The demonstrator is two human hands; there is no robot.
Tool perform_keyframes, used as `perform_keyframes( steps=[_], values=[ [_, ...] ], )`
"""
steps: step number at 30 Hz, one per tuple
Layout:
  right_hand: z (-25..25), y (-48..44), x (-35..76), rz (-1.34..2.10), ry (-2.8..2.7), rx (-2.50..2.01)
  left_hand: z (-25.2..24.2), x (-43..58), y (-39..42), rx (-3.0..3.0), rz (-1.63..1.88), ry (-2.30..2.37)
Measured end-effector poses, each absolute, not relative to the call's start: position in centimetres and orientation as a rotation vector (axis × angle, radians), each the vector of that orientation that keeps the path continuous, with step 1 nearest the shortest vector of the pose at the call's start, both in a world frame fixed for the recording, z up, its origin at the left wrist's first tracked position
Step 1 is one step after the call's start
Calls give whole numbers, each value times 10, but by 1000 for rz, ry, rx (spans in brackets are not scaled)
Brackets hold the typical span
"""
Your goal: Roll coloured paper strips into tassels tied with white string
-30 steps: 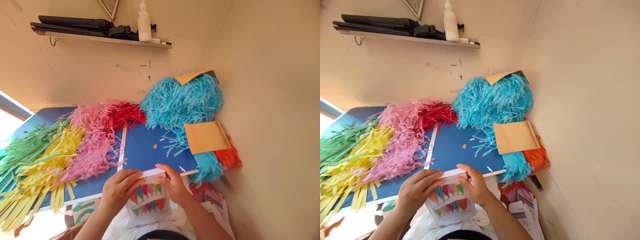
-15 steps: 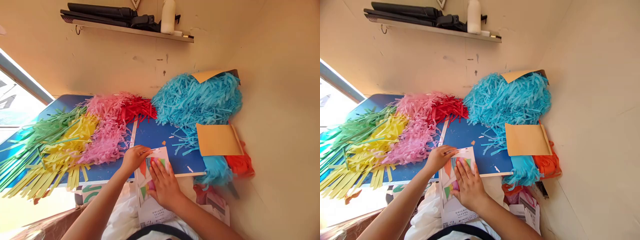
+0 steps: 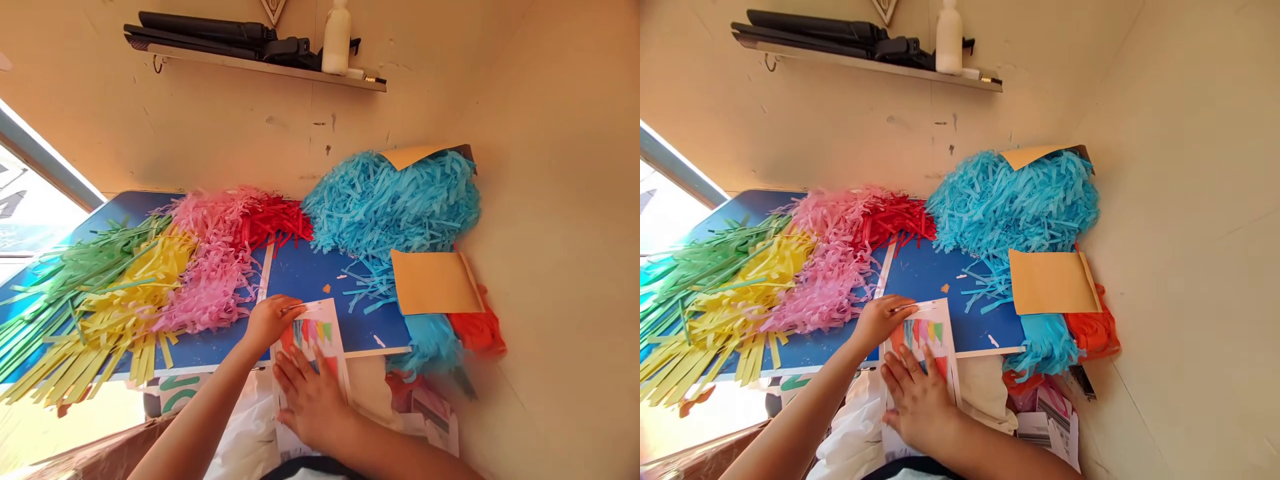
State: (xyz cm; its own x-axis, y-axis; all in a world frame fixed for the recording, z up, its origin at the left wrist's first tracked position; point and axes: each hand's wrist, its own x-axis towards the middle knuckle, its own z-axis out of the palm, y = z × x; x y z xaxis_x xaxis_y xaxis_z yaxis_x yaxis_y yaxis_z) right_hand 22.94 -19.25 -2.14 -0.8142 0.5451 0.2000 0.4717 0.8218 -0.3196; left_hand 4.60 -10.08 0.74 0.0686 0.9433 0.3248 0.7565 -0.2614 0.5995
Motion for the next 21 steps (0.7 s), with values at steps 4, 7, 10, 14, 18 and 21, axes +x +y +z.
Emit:
perform_keyframes(
  steps=[4,7,10,14,18,21],
  values=[
    [1,-186,248,336,-2520,-751,23,44,-114,2150,1107,1653],
    [20,-166,271,231,-2143,-948,39,48,-133,2304,1257,1510],
    [30,-148,285,391,-2031,-956,49,58,-147,2443,1294,1368],
    [27,-141,287,620,-1950,-907,52,68,-152,2515,1255,1286],
    [22,-120,319,535,-1847,-1061,42,56,-145,2592,1232,1359],
    [29,-77,389,204,-1495,-1560,18,38,-133,2718,1191,1366]
  ],
)
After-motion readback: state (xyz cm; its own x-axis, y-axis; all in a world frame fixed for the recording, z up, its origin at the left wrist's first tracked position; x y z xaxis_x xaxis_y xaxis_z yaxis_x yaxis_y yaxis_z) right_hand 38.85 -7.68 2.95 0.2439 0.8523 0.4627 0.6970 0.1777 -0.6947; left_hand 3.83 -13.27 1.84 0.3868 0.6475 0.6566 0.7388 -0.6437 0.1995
